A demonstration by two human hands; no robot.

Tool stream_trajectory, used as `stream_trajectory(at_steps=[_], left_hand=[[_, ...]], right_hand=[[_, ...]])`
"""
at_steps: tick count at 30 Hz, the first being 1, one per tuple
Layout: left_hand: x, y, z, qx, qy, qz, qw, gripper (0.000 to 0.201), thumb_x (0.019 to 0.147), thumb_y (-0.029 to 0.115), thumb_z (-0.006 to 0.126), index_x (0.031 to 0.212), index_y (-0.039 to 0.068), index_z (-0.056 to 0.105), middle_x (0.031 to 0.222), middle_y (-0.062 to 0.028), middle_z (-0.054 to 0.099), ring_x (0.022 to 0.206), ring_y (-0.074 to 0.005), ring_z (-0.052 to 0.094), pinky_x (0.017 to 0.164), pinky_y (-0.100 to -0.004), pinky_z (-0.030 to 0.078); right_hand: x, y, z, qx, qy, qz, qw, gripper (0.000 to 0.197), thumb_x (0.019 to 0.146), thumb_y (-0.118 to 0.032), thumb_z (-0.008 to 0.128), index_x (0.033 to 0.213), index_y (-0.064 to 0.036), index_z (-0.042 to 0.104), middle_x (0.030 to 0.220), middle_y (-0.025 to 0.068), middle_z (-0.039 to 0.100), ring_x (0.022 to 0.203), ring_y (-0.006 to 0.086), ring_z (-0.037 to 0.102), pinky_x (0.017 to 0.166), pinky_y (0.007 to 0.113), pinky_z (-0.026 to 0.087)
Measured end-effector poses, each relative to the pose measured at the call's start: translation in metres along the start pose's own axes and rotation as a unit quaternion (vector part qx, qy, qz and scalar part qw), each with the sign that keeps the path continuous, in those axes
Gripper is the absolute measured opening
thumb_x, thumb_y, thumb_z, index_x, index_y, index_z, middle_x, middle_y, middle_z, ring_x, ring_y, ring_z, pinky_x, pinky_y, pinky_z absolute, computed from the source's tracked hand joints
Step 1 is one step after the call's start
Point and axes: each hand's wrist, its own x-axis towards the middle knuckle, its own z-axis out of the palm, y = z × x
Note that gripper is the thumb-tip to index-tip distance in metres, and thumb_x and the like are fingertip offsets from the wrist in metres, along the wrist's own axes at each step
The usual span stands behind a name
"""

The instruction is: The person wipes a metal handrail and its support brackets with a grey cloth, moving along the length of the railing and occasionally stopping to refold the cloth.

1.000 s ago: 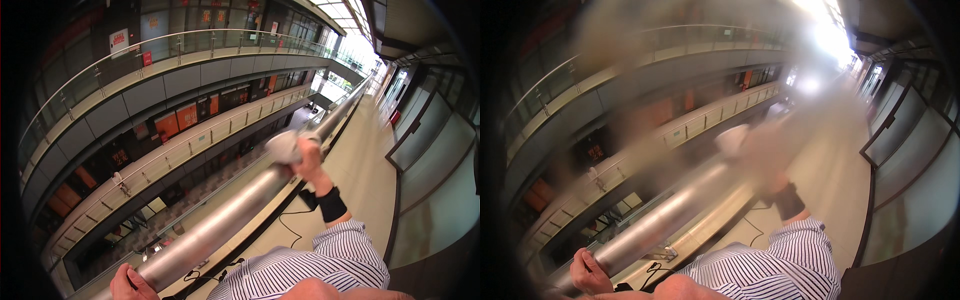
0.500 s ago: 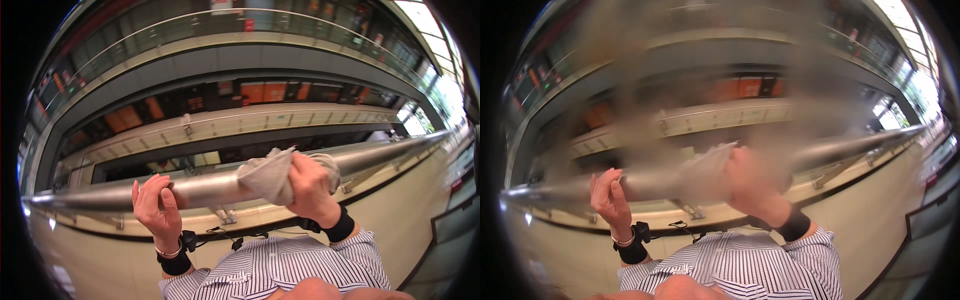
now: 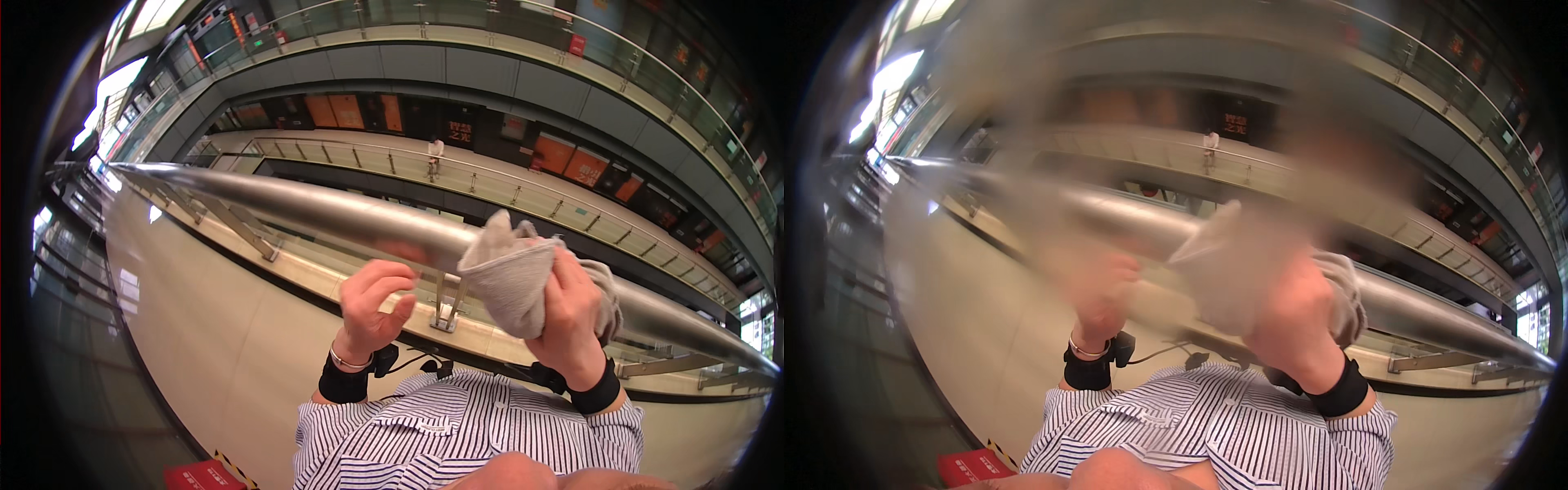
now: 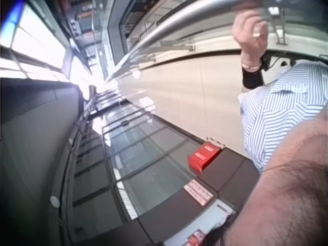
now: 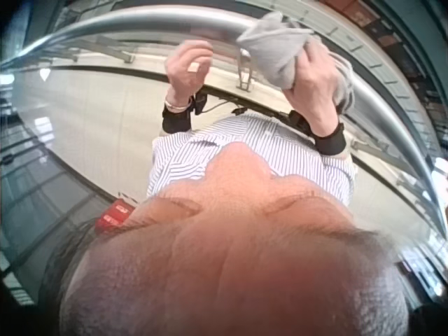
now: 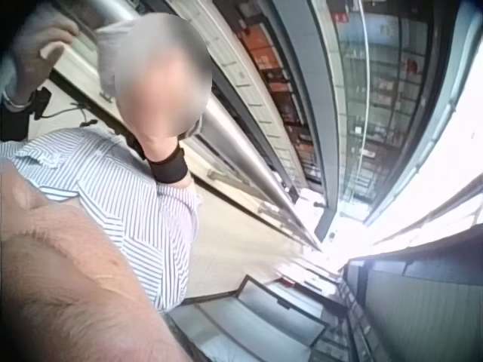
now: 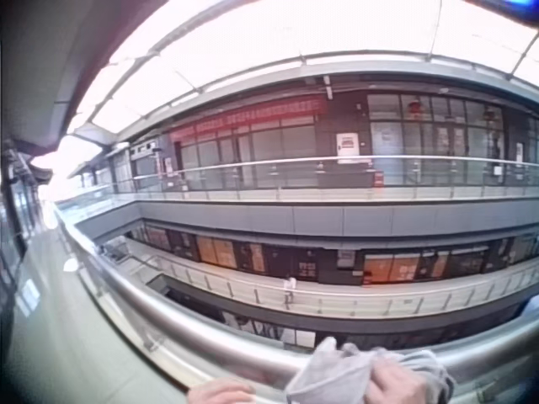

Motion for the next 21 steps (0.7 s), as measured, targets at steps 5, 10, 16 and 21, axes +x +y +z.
stream_trajectory(at_steps=[5, 10, 16, 21], left_hand=[[-0.038, -0.008, 0.008, -0.239, -0.192, -0.234, 0.923, 0.061, 0.071, 0.023, 0.079, 0.120, -0.001, 0.052, 0.108, -0.0132, 0.062, 0.102, -0.0221, 0.060, 0.087, -0.0341, 0.048], [-0.079, -0.016, 0.009, -0.225, -0.096, -0.205, 0.948, 0.048, 0.086, 0.028, 0.065, 0.124, 0.002, 0.051, 0.112, -0.0080, 0.060, 0.105, -0.0175, 0.054, 0.089, -0.0332, 0.044], [-0.034, 0.012, 0.008, -0.296, -0.017, -0.466, 0.833, 0.032, 0.097, 0.029, 0.050, 0.116, 0.004, 0.056, 0.104, -0.0047, 0.062, 0.095, -0.0129, 0.056, 0.082, -0.0280, 0.047], [-0.043, -0.001, 0.016, -0.319, 0.000, -0.449, 0.835, 0.038, 0.098, 0.032, 0.047, 0.125, 0.004, 0.049, 0.116, -0.0055, 0.056, 0.104, -0.0136, 0.052, 0.090, -0.0284, 0.045]], right_hand=[[0.011, -0.016, 0.036, 0.176, -0.118, -0.065, 0.975, 0.044, 0.067, -0.015, 0.071, 0.104, 0.0050, 0.059, 0.101, 0.0208, 0.061, 0.083, 0.0329, 0.064, 0.072, 0.036, 0.051], [-0.003, -0.006, 0.086, 0.519, -0.320, 0.164, 0.775, 0.027, 0.092, -0.016, 0.047, 0.111, 0.0016, 0.056, 0.108, 0.0110, 0.062, 0.097, 0.0154, 0.058, 0.084, 0.030, 0.047], [-0.015, 0.010, 0.129, 0.723, -0.327, 0.417, 0.444, 0.046, 0.093, -0.031, 0.050, 0.129, -0.0018, 0.047, 0.122, 0.0112, 0.056, 0.106, 0.0200, 0.058, 0.092, 0.032, 0.047], [-0.046, 0.030, 0.164, 0.700, -0.313, 0.418, 0.486, 0.046, 0.094, -0.034, 0.051, 0.126, -0.0014, 0.049, 0.113, 0.0091, 0.061, 0.097, 0.0169, 0.061, 0.082, 0.029, 0.050]])
